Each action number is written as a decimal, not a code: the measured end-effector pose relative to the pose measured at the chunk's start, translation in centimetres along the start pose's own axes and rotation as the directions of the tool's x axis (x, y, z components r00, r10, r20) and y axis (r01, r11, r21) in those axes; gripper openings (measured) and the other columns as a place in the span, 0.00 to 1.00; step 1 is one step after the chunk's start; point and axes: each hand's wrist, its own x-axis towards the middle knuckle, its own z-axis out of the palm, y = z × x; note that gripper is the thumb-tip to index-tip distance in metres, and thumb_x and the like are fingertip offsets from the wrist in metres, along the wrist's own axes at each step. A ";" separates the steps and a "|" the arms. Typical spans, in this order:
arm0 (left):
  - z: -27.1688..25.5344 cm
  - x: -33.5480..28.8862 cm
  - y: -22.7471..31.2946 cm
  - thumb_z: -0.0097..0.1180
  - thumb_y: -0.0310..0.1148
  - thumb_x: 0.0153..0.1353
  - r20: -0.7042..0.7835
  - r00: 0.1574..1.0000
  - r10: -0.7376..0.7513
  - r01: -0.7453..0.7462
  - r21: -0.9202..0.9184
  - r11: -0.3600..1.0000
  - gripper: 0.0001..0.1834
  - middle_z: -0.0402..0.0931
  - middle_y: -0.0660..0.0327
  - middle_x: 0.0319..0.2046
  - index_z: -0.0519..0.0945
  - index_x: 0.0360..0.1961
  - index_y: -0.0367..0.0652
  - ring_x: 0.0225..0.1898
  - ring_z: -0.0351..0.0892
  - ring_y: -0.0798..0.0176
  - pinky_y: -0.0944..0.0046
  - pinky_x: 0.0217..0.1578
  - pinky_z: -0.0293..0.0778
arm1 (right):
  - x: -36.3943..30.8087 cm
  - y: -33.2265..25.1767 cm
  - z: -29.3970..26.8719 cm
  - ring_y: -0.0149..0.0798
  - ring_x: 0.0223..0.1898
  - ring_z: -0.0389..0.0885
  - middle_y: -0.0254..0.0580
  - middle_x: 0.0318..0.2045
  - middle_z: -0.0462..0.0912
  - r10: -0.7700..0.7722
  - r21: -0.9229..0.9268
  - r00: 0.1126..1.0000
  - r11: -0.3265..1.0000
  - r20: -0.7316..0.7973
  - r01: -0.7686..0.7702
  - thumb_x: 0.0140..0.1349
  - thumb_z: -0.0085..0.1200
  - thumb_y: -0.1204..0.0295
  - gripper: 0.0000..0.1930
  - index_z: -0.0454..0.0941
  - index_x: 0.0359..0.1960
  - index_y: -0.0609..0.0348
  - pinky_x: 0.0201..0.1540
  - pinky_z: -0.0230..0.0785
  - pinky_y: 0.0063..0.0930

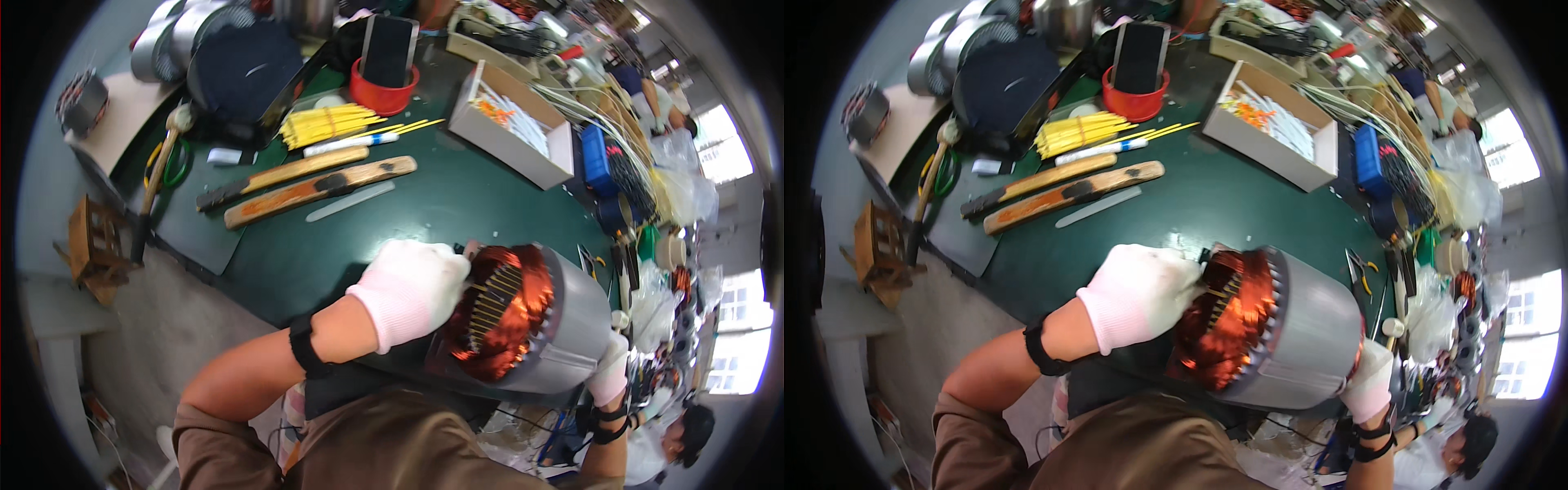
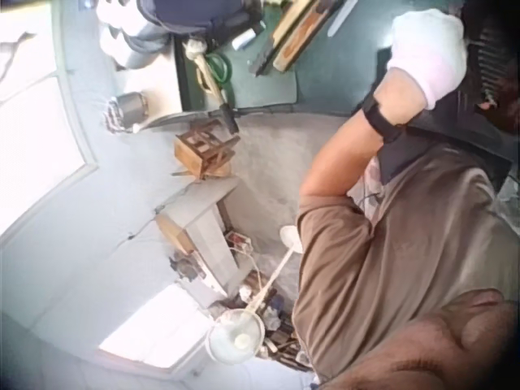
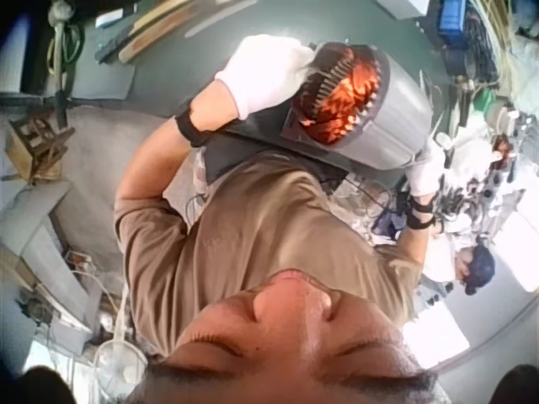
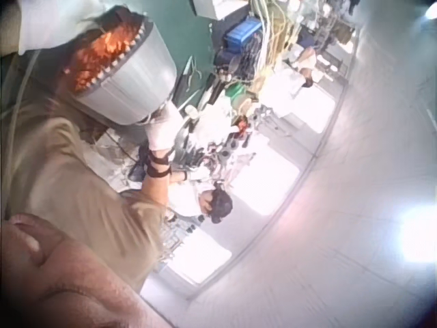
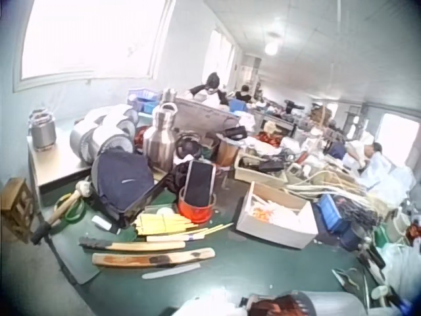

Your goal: Assemble internal components and coils of an electric motor stator using hand tools.

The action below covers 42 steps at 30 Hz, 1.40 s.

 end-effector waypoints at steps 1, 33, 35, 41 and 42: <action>0.0 0.1 0.4 0.60 0.34 0.61 -0.027 0.999 0.018 -0.018 -0.003 1.000 0.09 0.79 0.48 0.28 0.80 0.27 0.42 0.30 0.82 0.40 0.45 0.32 0.77 | 0.4 0.2 0.1 0.56 0.31 0.85 0.53 0.27 0.83 -0.083 -0.028 0.997 0.996 0.009 0.083 0.56 0.64 0.72 0.09 0.83 0.36 0.61 0.33 0.75 0.40; -0.8 0.0 0.5 0.64 0.46 0.61 0.003 0.999 -0.048 0.045 0.268 0.962 0.18 0.84 0.41 0.33 0.86 0.35 0.38 0.39 0.84 0.37 0.47 0.41 0.79 | 0.6 2.5 -0.8 0.56 0.27 0.85 0.53 0.21 0.83 -0.186 -0.178 0.982 0.966 0.018 0.186 0.66 0.54 0.41 0.29 0.87 0.29 0.57 0.34 0.77 0.46; -1.9 0.1 0.9 0.64 0.46 0.61 0.033 0.995 -0.093 0.080 0.271 0.959 0.18 0.83 0.41 0.33 0.87 0.36 0.38 0.40 0.84 0.37 0.47 0.41 0.79 | 0.1 2.5 -2.0 0.57 0.27 0.85 0.54 0.22 0.83 -0.160 -0.203 0.986 0.965 0.035 0.164 0.66 0.54 0.40 0.30 0.88 0.29 0.58 0.34 0.77 0.47; -2.3 0.2 0.0 0.64 0.44 0.62 0.073 0.997 -0.015 -0.012 0.356 0.935 0.17 0.83 0.41 0.31 0.87 0.33 0.38 0.36 0.84 0.35 0.47 0.39 0.79 | -0.1 4.1 -0.8 0.57 0.26 0.84 0.55 0.21 0.83 -0.171 -0.202 0.985 0.965 -0.007 0.166 0.67 0.53 0.40 0.31 0.87 0.27 0.58 0.33 0.76 0.47; -2.3 0.3 0.0 0.64 0.44 0.62 0.076 0.997 -0.014 -0.014 0.357 0.934 0.17 0.83 0.41 0.31 0.87 0.33 0.38 0.36 0.84 0.35 0.47 0.39 0.79 | 0.0 4.2 -0.8 0.57 0.26 0.84 0.55 0.21 0.83 -0.169 -0.200 0.986 0.966 -0.008 0.164 0.67 0.53 0.40 0.31 0.87 0.27 0.58 0.33 0.76 0.47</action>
